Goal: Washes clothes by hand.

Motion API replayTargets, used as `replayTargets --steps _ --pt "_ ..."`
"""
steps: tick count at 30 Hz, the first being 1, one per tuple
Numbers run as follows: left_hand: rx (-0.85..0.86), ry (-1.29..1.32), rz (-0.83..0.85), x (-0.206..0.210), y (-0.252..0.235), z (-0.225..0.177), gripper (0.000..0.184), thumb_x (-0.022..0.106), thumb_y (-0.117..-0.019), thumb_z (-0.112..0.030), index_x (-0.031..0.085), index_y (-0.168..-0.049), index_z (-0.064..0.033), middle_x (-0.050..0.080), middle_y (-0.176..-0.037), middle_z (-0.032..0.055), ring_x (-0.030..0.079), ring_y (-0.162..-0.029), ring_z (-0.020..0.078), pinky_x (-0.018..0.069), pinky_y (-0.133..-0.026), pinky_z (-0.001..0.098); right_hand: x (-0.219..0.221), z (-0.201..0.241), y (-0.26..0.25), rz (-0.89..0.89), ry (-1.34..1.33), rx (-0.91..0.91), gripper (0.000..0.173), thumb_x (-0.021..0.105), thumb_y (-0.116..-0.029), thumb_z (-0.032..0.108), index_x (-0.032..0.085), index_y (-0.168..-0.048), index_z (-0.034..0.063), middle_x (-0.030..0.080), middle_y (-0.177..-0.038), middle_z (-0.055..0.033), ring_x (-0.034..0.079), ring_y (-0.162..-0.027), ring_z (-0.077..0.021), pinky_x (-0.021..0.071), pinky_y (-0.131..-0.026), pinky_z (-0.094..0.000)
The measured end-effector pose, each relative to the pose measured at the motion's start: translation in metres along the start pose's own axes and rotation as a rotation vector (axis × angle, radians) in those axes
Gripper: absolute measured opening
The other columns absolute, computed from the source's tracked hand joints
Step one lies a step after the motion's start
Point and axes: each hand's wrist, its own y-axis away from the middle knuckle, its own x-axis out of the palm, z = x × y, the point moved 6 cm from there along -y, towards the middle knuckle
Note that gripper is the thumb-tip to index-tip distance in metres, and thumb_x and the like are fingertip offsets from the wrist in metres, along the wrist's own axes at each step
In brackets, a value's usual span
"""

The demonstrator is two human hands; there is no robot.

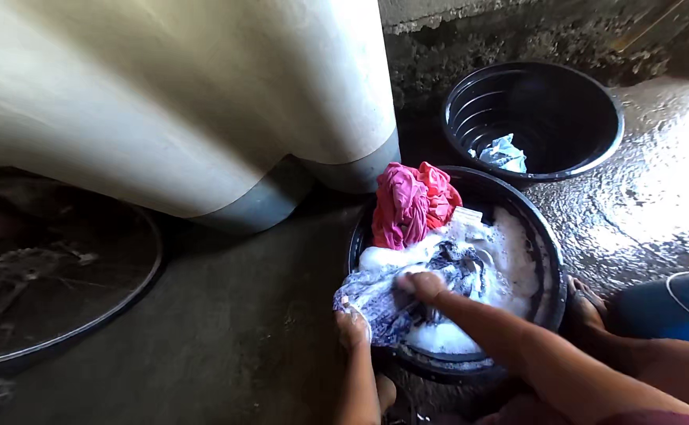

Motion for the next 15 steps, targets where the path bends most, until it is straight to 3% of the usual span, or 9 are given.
replayTargets --steps 3,5,7,10,12,15 --pt "0.008 0.003 -0.011 -0.003 -0.001 -0.003 0.05 0.033 -0.1128 -0.03 0.048 -0.145 0.0051 0.057 -0.139 0.0294 0.054 -0.133 0.0415 0.0387 -0.112 0.0574 -0.044 -0.085 0.011 -0.213 0.018 0.169 0.041 0.05 -0.1065 0.024 0.06 -0.139 0.001 0.061 -0.138 -0.0257 0.055 -0.132 -0.0445 0.0412 -0.11 -0.0634" --pt "0.014 -0.005 -0.021 -0.002 -0.003 0.0 0.051 0.034 -0.1126 -0.032 0.049 -0.144 0.0045 0.058 -0.138 0.0286 0.055 -0.132 0.0411 0.0395 -0.112 0.0574 -0.072 -0.118 0.029 -0.264 -0.024 0.301 0.04 0.054 -0.1044 0.025 0.061 -0.137 0.0026 0.062 -0.137 -0.0254 0.056 -0.131 -0.0443 0.0422 -0.108 -0.0642" --pt "0.016 -0.029 -0.029 -0.002 -0.006 0.001 0.052 0.033 -0.1126 -0.033 0.048 -0.145 0.0048 0.058 -0.138 0.0287 0.055 -0.132 0.0411 0.0395 -0.112 0.0567 -0.095 -0.128 0.049 -0.282 -0.13 0.363 0.041 0.061 -0.0999 0.022 0.061 -0.137 0.0037 0.061 -0.136 -0.0261 0.056 -0.13 -0.0446 0.0433 -0.106 -0.0652" --pt "-0.005 -0.064 -0.015 -0.003 -0.003 0.0 0.054 0.033 -0.1127 -0.034 0.046 -0.146 0.006 0.057 -0.14 0.0297 0.054 -0.133 0.0416 0.0394 -0.113 0.0557 -0.105 -0.125 0.079 -0.329 -0.218 0.4 0.041 0.062 -0.0997 0.02 0.06 -0.137 0.0034 0.063 -0.132 -0.0275 0.061 -0.123 -0.0453 0.0463 -0.101 -0.0652" --pt "-0.022 -0.072 -0.002 -0.006 -0.002 0.0 0.057 0.033 -0.1124 -0.037 0.045 -0.147 0.0066 0.056 -0.14 0.0301 0.054 -0.134 0.0415 0.0392 -0.113 0.0552 -0.098 -0.115 0.095 -0.306 -0.197 0.426 0.041 0.062 -0.0994 0.023 0.061 -0.137 0.0046 0.064 -0.13 -0.0261 0.063 -0.12 -0.0441 0.0475 -0.099 -0.0647" --pt "0.004 0.018 -0.04 -0.012 0.006 0.005 0.058 0.042 -0.1099 -0.04 0.05 -0.143 0.0059 0.06 -0.135 0.0293 0.056 -0.131 0.0412 0.0399 -0.112 0.0564 -0.062 -0.108 0.104 -0.204 -0.18 0.465 0.049 0.061 -0.1003 0.035 0.06 -0.137 0.0031 0.061 -0.138 -0.0249 0.058 -0.129 -0.0429 0.0446 -0.104 -0.0643"
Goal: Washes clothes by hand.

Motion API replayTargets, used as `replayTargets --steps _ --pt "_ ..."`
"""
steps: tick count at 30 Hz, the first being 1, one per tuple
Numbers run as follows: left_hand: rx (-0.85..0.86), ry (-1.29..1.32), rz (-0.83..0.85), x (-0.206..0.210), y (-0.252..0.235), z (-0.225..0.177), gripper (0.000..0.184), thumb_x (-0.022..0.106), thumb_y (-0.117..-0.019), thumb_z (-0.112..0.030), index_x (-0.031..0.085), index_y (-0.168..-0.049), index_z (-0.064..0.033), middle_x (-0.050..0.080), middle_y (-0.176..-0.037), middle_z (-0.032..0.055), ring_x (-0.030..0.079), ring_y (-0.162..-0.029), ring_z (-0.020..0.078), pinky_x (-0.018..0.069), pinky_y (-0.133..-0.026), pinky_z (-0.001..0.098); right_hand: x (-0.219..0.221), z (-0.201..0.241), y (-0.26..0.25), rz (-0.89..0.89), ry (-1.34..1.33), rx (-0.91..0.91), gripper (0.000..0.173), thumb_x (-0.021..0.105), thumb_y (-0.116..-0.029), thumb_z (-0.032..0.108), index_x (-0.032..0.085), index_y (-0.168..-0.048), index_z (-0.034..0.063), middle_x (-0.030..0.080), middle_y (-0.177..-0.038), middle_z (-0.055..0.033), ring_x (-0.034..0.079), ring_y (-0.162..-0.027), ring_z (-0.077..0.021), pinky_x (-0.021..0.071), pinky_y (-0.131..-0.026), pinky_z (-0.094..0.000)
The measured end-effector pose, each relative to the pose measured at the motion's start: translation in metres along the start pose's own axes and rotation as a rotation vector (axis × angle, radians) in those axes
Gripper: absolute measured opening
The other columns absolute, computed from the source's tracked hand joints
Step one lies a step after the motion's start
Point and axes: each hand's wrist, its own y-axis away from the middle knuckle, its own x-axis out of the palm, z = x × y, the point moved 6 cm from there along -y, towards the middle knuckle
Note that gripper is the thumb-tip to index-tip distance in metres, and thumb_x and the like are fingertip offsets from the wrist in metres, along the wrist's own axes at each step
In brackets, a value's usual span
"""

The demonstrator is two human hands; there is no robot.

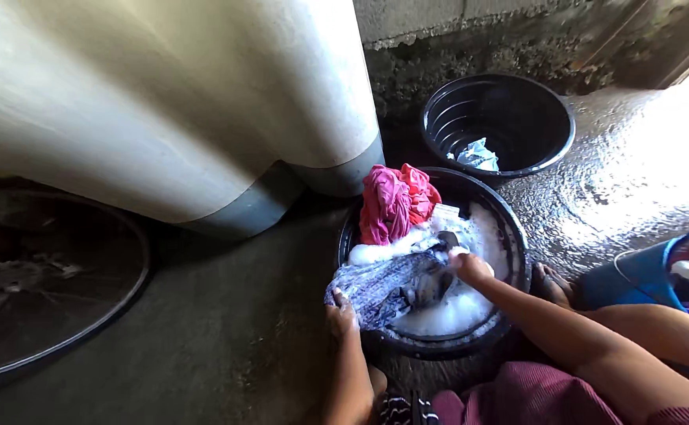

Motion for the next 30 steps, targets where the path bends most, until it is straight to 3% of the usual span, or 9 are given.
replayTargets --steps 3,8,10,13,15,17,21,25,30 --pt "-0.057 0.156 -0.04 -0.002 0.02 0.008 0.064 0.055 -0.1047 -0.043 0.048 -0.143 0.0073 0.058 -0.136 0.03 0.056 -0.13 0.0413 0.0412 -0.111 0.0563 0.031 -0.006 0.002 0.057 -0.069 0.075 0.063 0.068 -0.0958 0.046 0.058 -0.136 -0.0011 0.059 -0.139 -0.0251 0.056 -0.133 -0.0391 0.0443 -0.109 -0.0576" --pt "-0.197 0.154 0.182 0.003 0.055 0.011 0.053 0.064 -0.101 -0.039 0.062 -0.131 0.0047 0.059 -0.135 0.0279 0.052 -0.132 0.0408 0.0383 -0.111 0.0579 0.048 -0.014 0.002 0.004 -0.131 0.079 0.045 0.061 -0.1005 0.029 0.062 -0.132 -0.0033 0.061 -0.138 -0.026 0.057 -0.132 -0.0404 0.0447 -0.109 -0.0586" --pt "-0.247 0.242 0.32 0.001 0.068 0.003 0.048 0.061 -0.1036 -0.032 0.059 -0.131 0.0074 0.054 -0.14 0.0299 0.048 -0.134 0.042 0.0379 -0.109 0.0593 0.042 -0.013 0.004 0.008 -0.16 0.059 0.043 0.06 -0.1017 0.029 0.063 -0.131 -0.0026 0.06 -0.138 -0.0261 0.056 -0.132 -0.0416 0.0432 -0.11 -0.0595" --pt "-0.08 0.33 0.377 -0.014 0.076 -0.026 0.047 0.057 -0.1058 -0.029 0.055 -0.138 0.0055 0.051 -0.146 0.0265 0.045 -0.139 0.0377 0.035 -0.115 0.0552 0.029 -0.014 0.008 -0.044 -0.428 0.038 0.039 0.063 -0.0998 0.017 0.061 -0.133 -0.0043 0.061 -0.133 -0.0296 0.061 -0.121 -0.0423 0.0473 -0.103 -0.0579" --pt "0.064 0.443 0.342 -0.03 0.078 -0.051 0.047 0.053 -0.1075 -0.027 0.052 -0.141 0.006 0.049 -0.148 0.0263 0.046 -0.139 0.0357 0.0363 -0.115 0.0526 0.019 -0.016 0.009 -0.087 -0.722 -0.011 0.041 0.062 -0.1012 0.014 0.054 -0.138 -0.0037 0.062 -0.122 -0.0279 0.064 -0.099 -0.0362 0.0527 -0.086 -0.0518" --pt "0.189 0.531 0.282 -0.049 0.076 -0.07 0.044 0.047 -0.1094 -0.027 0.054 -0.138 0.0059 0.055 -0.14 0.026 0.053 -0.13 0.0322 0.0442 -0.109 0.0503 -0.007 -0.009 0.028 -0.092 -0.945 -0.09 0.041 0.057 -0.1052 0.017 0.049 -0.141 -0.002 0.063 -0.111 -0.0227 0.064 -0.083 -0.0278 0.0554 -0.074 -0.0454" --pt "0.403 0.625 0.122 -0.094 0.078 -0.096 0.039 0.044 -0.1101 -0.019 0.061 -0.124 0.0126 0.064 -0.121 0.0252 0.061 -0.115 0.0207 0.0456 -0.106 0.0355 -0.087 0.002 0.079 -0.211 -1.146 -0.353 0.036 0.054 -0.105 0.013 0.049 -0.136 -0.006 0.066 -0.105 -0.0177 0.067 -0.084 -0.0223 0.0594 -0.075 -0.0421" --pt "0.376 0.776 -0.012 -0.12 0.079 -0.101 0.04 0.043 -0.1101 -0.02 0.057 -0.128 0.0129 0.063 -0.123 0.0233 0.061 -0.114 0.0156 0.0462 -0.105 0.0311 -0.152 0.001 0.12 -0.44 -1.268 -0.564 0.031 0.063 -0.0973 0.006 0.055 -0.125 -0.0036 0.069 -0.092 -0.0096 0.069 -0.077 -0.0163 0.0614 -0.071 -0.0359" --pt "0.492 0.681 -0.168 -0.139 0.081 -0.114 0.036 0.046 -0.1088 -0.017 0.063 -0.116 0.014 0.067 -0.11 0.0207 0.062 -0.104 0.01 0.0477 -0.099 0.0256 -0.176 0.003 0.126 -0.542 -1.28 -0.709 0.028 0.069 -0.0897 0.005 0.06 -0.117 0.0023 0.071 -0.089 -0.0037 0.07 -0.076 -0.0131 0.063 -0.072 -0.0344"
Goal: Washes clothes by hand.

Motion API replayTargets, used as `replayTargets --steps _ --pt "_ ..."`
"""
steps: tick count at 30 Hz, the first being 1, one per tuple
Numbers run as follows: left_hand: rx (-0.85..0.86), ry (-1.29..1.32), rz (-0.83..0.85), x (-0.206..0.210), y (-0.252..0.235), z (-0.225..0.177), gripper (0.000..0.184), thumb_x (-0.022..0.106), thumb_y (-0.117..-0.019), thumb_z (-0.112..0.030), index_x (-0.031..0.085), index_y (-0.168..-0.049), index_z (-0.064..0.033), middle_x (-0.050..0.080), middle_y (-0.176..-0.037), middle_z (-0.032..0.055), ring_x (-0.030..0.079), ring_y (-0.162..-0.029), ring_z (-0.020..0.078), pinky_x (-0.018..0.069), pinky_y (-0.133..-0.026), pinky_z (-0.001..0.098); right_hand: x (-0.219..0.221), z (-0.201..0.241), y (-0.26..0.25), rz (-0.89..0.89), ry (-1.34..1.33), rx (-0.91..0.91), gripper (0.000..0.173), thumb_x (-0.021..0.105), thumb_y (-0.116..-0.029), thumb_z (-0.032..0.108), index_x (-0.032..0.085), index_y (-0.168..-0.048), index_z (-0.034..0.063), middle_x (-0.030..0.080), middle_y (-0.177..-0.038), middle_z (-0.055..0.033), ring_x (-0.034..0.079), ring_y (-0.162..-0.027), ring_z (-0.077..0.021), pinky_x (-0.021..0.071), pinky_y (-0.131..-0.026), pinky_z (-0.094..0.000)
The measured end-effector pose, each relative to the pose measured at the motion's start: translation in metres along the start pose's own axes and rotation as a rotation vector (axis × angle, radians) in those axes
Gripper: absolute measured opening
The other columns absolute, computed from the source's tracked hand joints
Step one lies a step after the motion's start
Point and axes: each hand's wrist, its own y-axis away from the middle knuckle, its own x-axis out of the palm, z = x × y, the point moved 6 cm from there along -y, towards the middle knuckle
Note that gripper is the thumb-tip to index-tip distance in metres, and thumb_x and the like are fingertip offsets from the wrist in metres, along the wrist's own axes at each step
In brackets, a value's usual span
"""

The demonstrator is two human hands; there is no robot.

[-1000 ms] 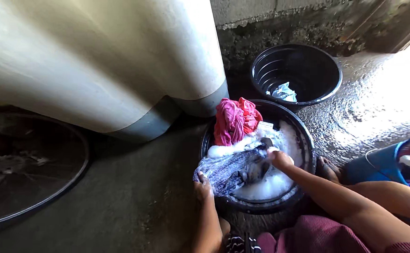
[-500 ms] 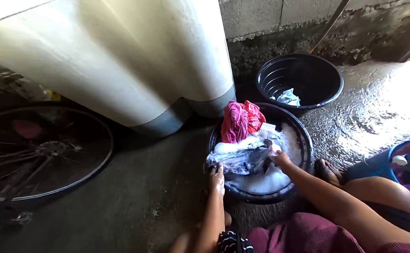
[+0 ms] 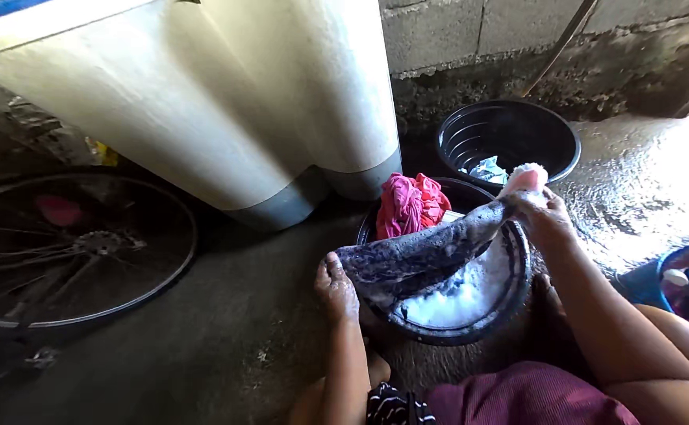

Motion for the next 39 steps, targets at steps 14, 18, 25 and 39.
replayTargets --steps 14,18,25,39 --pt "-0.29 -0.746 0.266 0.045 0.019 0.171 0.045 0.04 -0.1112 -0.029 0.058 -0.138 0.0023 0.064 -0.129 0.0269 0.061 -0.123 0.0419 0.0446 -0.106 0.0596 0.189 -0.157 0.074 0.867 0.951 0.297 0.043 0.061 -0.1006 0.02 0.056 -0.137 -0.002 0.064 -0.127 -0.0275 0.062 -0.121 -0.0417 0.0474 -0.104 -0.0592" --pt "-0.498 -0.608 0.405 0.04 0.017 0.096 0.043 0.045 -0.1096 -0.017 0.046 -0.144 0.0091 0.053 -0.144 0.0273 0.051 -0.135 0.0343 0.0366 -0.116 0.044 0.266 -0.187 0.126 1.129 0.854 0.247 0.046 0.065 -0.0985 0.021 0.056 -0.138 -0.0015 0.065 -0.126 -0.0284 0.062 -0.121 -0.0443 0.0465 -0.104 -0.0628" --pt "-0.342 -0.609 0.098 0.046 0.009 0.197 0.042 0.043 -0.1106 -0.023 0.055 -0.137 0.0067 0.062 -0.131 0.029 0.06 -0.125 0.0401 0.043 -0.11 0.0551 0.123 -0.277 0.045 0.788 1.303 0.505 0.048 0.049 -0.1061 0.021 0.048 -0.15 0.0024 0.053 -0.148 -0.0263 0.05 -0.137 -0.0473 0.0387 -0.11 -0.0686" --pt "-0.429 -0.391 0.063 0.046 0.008 0.205 0.042 0.041 -0.1109 -0.019 0.051 -0.139 0.0104 0.058 -0.136 0.0303 0.056 -0.13 0.0369 0.0396 -0.113 0.0491 0.231 -0.269 0.098 1.136 1.002 0.389 0.055 0.062 -0.0994 0.015 0.047 -0.151 0.0025 0.057 -0.141 -0.0282 0.055 -0.132 -0.0461 0.0413 -0.11 -0.0648"
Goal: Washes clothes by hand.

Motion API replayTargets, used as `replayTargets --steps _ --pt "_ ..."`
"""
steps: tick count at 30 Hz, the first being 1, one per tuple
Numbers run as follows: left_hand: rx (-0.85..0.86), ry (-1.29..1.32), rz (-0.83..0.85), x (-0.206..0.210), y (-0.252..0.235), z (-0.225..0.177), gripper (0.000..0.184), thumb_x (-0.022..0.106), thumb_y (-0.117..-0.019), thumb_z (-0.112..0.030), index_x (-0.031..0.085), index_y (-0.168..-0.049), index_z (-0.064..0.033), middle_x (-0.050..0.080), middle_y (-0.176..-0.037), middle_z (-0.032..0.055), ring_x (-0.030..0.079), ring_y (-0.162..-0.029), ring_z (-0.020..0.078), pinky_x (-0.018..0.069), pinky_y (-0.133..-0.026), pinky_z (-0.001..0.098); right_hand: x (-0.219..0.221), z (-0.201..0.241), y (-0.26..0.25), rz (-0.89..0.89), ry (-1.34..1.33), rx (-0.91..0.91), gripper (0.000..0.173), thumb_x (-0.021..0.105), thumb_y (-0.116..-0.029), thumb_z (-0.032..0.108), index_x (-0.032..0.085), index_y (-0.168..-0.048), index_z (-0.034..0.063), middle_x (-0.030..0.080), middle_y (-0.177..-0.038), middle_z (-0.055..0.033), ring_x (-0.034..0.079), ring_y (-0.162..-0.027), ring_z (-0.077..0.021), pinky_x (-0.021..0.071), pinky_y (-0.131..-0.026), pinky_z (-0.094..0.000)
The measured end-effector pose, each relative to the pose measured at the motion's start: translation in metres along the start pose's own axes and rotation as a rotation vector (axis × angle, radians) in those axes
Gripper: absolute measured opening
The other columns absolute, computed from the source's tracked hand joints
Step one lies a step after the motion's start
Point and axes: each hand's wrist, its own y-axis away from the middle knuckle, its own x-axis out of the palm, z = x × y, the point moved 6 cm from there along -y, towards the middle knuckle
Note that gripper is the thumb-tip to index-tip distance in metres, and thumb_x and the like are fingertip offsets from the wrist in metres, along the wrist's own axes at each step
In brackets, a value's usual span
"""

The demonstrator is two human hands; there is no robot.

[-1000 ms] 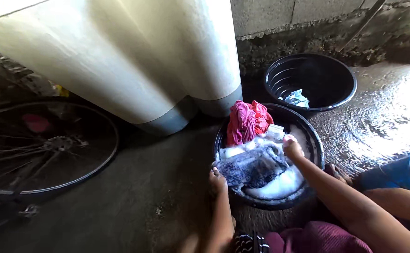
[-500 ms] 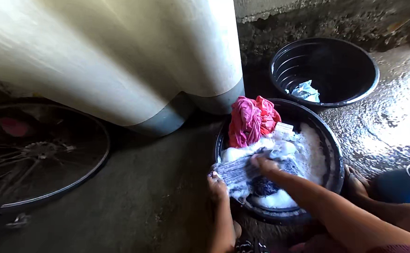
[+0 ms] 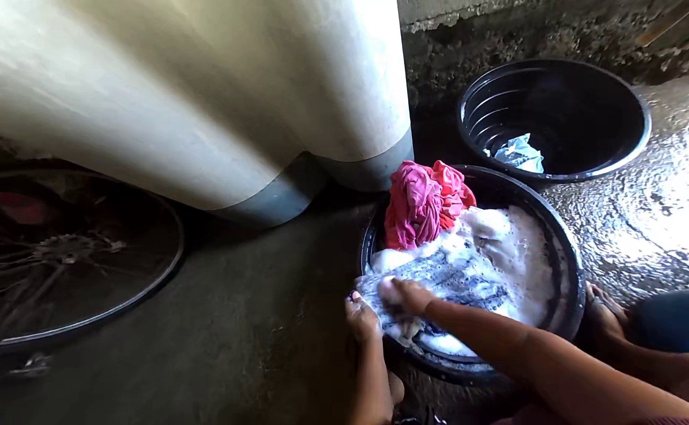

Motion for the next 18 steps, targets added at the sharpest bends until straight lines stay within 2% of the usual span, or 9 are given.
replayTargets --steps 3,6,7,9,11,13,14,15,18 --pt "-0.011 -0.077 -0.011 -0.001 -0.003 -0.002 0.042 0.041 -0.111 -0.021 0.053 -0.138 0.0075 0.06 -0.133 0.0287 0.057 -0.128 0.0369 0.0403 -0.112 0.051 -0.04 -0.09 0.015 -0.129 0.131 0.315 0.052 0.056 -0.102 0.017 0.047 -0.152 0.0072 0.055 -0.147 -0.0242 0.053 -0.134 -0.0463 0.0415 -0.107 -0.0685" --pt "-0.007 -0.103 -0.011 0.001 -0.005 0.002 0.043 0.041 -0.1111 -0.023 0.053 -0.14 0.0067 0.061 -0.132 0.0294 0.057 -0.128 0.0392 0.0407 -0.111 0.0546 -0.079 -0.11 0.036 -0.239 0.142 0.5 0.048 0.053 -0.1026 0.017 0.047 -0.149 0.0053 0.056 -0.144 -0.0242 0.054 -0.133 -0.0448 0.0448 -0.104 -0.0657" --pt "0.001 -0.11 -0.018 0.001 -0.006 0.003 0.043 0.041 -0.1111 -0.023 0.053 -0.139 0.0068 0.061 -0.132 0.0295 0.058 -0.127 0.0395 0.0411 -0.111 0.0548 -0.084 -0.094 0.041 -0.248 0.11 0.482 0.05 0.053 -0.103 0.017 0.046 -0.15 0.0046 0.056 -0.144 -0.0249 0.055 -0.132 -0.0446 0.0452 -0.104 -0.0647" --pt "0.009 -0.124 -0.021 0.001 -0.005 0.002 0.043 0.04 -0.1112 -0.023 0.054 -0.138 0.0076 0.061 -0.132 0.0301 0.058 -0.127 0.0399 0.0408 -0.111 0.0541 -0.073 -0.038 0.043 -0.211 0.013 0.293 0.052 0.056 -0.102 0.015 0.044 -0.151 0.0015 0.058 -0.139 -0.0283 0.057 -0.129 -0.0457 0.0451 -0.104 -0.0639" --pt "0.01 -0.091 0.005 0.0 -0.004 0.003 0.042 0.041 -0.1109 -0.021 0.052 -0.138 0.0093 0.06 -0.132 0.0309 0.058 -0.127 0.0396 0.0418 -0.111 0.0527 -0.039 0.025 0.032 -0.118 -0.072 0.033 0.049 0.06 -0.101 0.014 0.048 -0.147 0.0003 0.062 -0.131 -0.0291 0.061 -0.123 -0.0455 0.0469 -0.104 -0.0628" --pt "-0.026 0.08 0.058 0.002 -0.002 0.007 0.041 0.041 -0.1095 -0.015 0.047 -0.142 0.0099 0.056 -0.137 0.0302 0.056 -0.128 0.0367 0.0427 -0.111 0.0494 -0.007 0.057 0.017 -0.032 -0.128 -0.145 0.049 0.064 -0.0989 0.015 0.051 -0.144 0.0001 0.064 -0.128 -0.029 0.062 -0.121 -0.0447 0.0467 -0.105 -0.0618" --pt "-0.05 0.187 0.063 0.004 -0.002 0.008 0.042 0.036 -0.1102 -0.015 0.044 -0.143 0.0095 0.054 -0.138 0.029 0.054 -0.128 0.0336 0.0423 -0.111 0.0464 0.002 0.054 0.008 -0.013 -0.126 -0.166 0.05 0.065 -0.0981 0.014 0.051 -0.144 -0.0003 0.063 -0.129 -0.0295 0.061 -0.123 -0.0451 0.0454 -0.106 -0.0619" --pt "-0.042 0.175 0.033 0.003 -0.003 0.005 0.041 0.039 -0.1102 -0.015 0.047 -0.141 0.0111 0.057 -0.135 0.0302 0.056 -0.127 0.0344 0.0424 -0.111 0.0467 0.005 0.034 0.0 -0.006 -0.098 -0.13 0.053 0.065 -0.0981 0.014 0.05 -0.146 -0.0002 0.062 -0.133 -0.0295 0.059 -0.126 -0.0453 0.0439 -0.108 -0.0622" --pt "-0.028 -0.022 0.005 0.0 -0.003 -0.002 0.044 0.039 -0.1115 -0.022 0.051 -0.139 0.0105 0.058 -0.134 0.0315 0.056 -0.129 0.0384 0.0396 -0.113 0.051 -0.024 -0.063 0.005 -0.102 0.07 0.172 0.052 0.056 -0.1016 0.013 0.046 -0.152 0.0032 0.057 -0.142 -0.0272 0.054 -0.132 -0.0469 0.0408 -0.11 -0.0659"
